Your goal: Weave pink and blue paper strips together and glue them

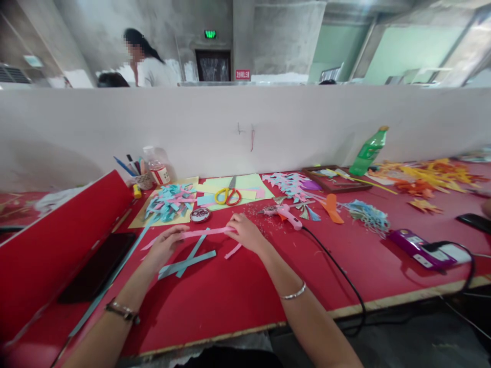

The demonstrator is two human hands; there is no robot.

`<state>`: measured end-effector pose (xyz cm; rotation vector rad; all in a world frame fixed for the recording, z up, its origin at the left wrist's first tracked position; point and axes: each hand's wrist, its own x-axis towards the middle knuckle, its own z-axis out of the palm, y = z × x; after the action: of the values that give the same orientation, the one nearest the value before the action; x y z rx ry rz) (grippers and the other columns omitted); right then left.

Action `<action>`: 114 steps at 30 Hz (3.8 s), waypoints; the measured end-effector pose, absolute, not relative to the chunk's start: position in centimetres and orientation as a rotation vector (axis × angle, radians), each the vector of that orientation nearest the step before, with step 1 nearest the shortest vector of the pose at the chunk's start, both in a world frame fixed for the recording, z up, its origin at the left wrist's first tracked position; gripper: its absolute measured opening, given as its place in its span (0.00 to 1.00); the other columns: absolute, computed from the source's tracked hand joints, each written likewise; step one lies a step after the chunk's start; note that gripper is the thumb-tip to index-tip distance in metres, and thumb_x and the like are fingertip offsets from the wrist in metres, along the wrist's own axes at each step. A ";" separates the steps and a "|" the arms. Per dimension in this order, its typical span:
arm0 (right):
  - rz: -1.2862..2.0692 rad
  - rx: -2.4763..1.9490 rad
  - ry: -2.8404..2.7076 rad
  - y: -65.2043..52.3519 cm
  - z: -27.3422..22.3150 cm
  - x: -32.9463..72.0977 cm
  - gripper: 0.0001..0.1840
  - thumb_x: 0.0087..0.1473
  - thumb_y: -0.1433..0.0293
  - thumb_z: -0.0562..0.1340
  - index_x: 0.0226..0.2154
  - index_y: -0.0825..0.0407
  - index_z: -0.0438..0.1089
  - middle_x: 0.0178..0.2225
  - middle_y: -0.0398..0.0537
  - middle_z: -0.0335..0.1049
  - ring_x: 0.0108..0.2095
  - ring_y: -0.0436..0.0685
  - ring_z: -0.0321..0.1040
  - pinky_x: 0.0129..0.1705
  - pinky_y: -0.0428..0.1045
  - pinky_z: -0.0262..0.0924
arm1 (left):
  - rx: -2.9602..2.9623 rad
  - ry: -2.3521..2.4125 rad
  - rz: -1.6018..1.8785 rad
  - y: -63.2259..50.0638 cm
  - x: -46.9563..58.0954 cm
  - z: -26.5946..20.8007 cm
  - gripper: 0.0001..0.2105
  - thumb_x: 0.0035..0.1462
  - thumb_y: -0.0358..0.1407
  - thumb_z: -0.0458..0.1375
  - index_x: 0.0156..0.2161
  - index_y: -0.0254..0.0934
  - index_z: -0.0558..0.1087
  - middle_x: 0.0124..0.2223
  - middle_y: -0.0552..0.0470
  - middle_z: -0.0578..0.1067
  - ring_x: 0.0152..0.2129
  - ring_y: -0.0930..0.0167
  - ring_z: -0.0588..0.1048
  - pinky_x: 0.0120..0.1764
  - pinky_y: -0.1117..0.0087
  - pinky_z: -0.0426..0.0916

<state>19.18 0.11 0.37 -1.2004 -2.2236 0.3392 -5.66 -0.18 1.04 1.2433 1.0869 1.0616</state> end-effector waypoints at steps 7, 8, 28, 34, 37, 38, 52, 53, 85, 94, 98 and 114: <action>0.226 -1.300 -2.299 -0.3 0.1 17.9 0.15 0.56 0.66 0.48 0.34 0.53 0.67 0.31 0.49 0.62 0.33 0.52 0.60 0.36 0.47 0.53 | 1.349 1.062 0.988 -0.5 -5.4 0.7 0.10 0.44 0.36 0.56 0.34 0.36 0.70 0.37 0.51 0.71 0.33 0.73 0.69 0.38 0.73 0.63; 0.244 -1.297 -2.292 -0.4 0.0 17.6 0.15 0.56 0.66 0.47 0.35 0.52 0.67 0.31 0.50 0.63 0.34 0.53 0.60 0.37 0.47 0.53 | 1.379 1.064 0.972 -0.5 -5.4 0.6 0.10 0.44 0.36 0.55 0.34 0.36 0.70 0.36 0.51 0.70 0.33 0.73 0.68 0.38 0.73 0.63; 1.274 -0.969 -1.257 0.3 -0.8 17.6 0.08 0.41 0.68 0.58 0.28 0.52 0.65 0.21 0.38 0.60 0.20 0.46 0.58 0.25 0.44 0.55 | 1.652 0.969 0.638 -1.5 -4.3 1.0 0.09 0.46 0.40 0.55 0.25 0.35 0.70 0.24 0.54 0.70 0.23 0.74 0.67 0.30 0.74 0.62; 1.320 -0.874 -1.108 0.3 -0.9 17.2 0.05 0.39 0.69 0.59 0.22 0.52 0.61 0.25 0.41 0.60 0.28 0.49 0.60 0.35 0.47 0.57 | 1.784 0.911 0.673 -1.4 -4.2 0.9 0.10 0.47 0.40 0.54 0.22 0.35 0.68 0.42 0.45 0.70 0.40 0.67 0.68 0.42 0.68 0.61; 1.341 -0.840 -1.075 0.2 -0.6 17.2 0.06 0.38 0.70 0.60 0.22 0.52 0.60 0.25 0.40 0.59 0.29 0.48 0.60 0.36 0.47 0.57 | 1.805 0.903 0.686 -1.3 -4.2 0.8 0.10 0.48 0.39 0.53 0.24 0.35 0.68 0.48 0.44 0.65 0.45 0.66 0.65 0.46 0.66 0.58; 1.351 -0.828 -1.062 0.1 -0.5 17.2 0.06 0.38 0.70 0.60 0.22 0.51 0.60 0.25 0.40 0.59 0.29 0.48 0.59 0.37 0.47 0.57 | 1.808 0.898 0.695 -1.3 -4.2 0.8 0.10 0.48 0.39 0.53 0.24 0.35 0.68 0.49 0.44 0.65 0.45 0.67 0.65 0.47 0.66 0.57; 1.315 -0.830 -1.214 0.5 -0.7 18.0 0.04 0.39 0.72 0.56 0.25 0.51 0.61 0.25 0.40 0.58 0.28 0.49 0.58 0.33 0.46 0.56 | 1.909 1.080 0.835 -1.1 -4.4 1.1 0.11 0.51 0.40 0.50 0.27 0.34 0.66 0.25 0.54 0.69 0.24 0.74 0.67 0.31 0.74 0.61; 1.268 -0.830 -1.304 0.4 -0.6 18.1 0.06 0.40 0.72 0.55 0.27 0.51 0.62 0.27 0.41 0.60 0.30 0.50 0.59 0.36 0.47 0.56 | 1.955 1.087 0.830 -1.1 -4.3 1.0 0.11 0.51 0.40 0.50 0.26 0.34 0.66 0.25 0.54 0.69 0.25 0.74 0.67 0.31 0.74 0.61; -0.010 -1.245 -2.463 -2.5 1.3 17.3 0.31 0.34 0.80 0.52 0.46 0.52 0.54 0.51 0.54 0.51 0.53 0.57 0.44 0.54 0.62 0.22 | 2.347 1.483 0.826 -1.5 -3.8 0.6 0.11 0.52 0.40 0.48 0.30 0.37 0.69 0.29 0.52 0.72 0.25 0.72 0.69 0.29 0.74 0.61; -0.093 -1.165 -2.356 -3.4 2.6 16.7 0.26 0.45 0.65 0.54 0.48 0.53 0.53 0.53 0.57 0.49 0.55 0.59 0.43 0.54 0.62 0.21 | 2.272 1.714 0.859 -1.6 -4.1 0.7 0.11 0.51 0.39 0.47 0.32 0.37 0.70 0.27 0.53 0.73 0.23 0.73 0.69 0.26 0.75 0.59; -0.028 -1.118 -2.398 -3.7 2.7 16.5 0.26 0.46 0.61 0.54 0.48 0.51 0.54 0.54 0.57 0.48 0.56 0.59 0.41 0.54 0.62 0.23 | 2.357 1.676 0.745 -1.6 -3.9 0.4 0.11 0.52 0.39 0.47 0.32 0.37 0.69 0.28 0.52 0.73 0.23 0.73 0.69 0.26 0.75 0.59; 0.355 -1.012 -2.442 -3.8 2.4 15.5 0.12 0.51 0.63 0.52 0.31 0.50 0.66 0.40 0.46 0.65 0.44 0.52 0.59 0.54 0.61 0.21 | 2.394 0.980 0.835 -2.0 -3.5 0.6 0.07 0.50 0.34 0.51 0.31 0.37 0.70 0.31 0.52 0.74 0.28 0.74 0.71 0.33 0.75 0.64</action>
<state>15.55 -3.80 2.38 -1.0118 -2.4421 0.3554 -3.52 -2.00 0.60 2.3935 0.9804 0.8354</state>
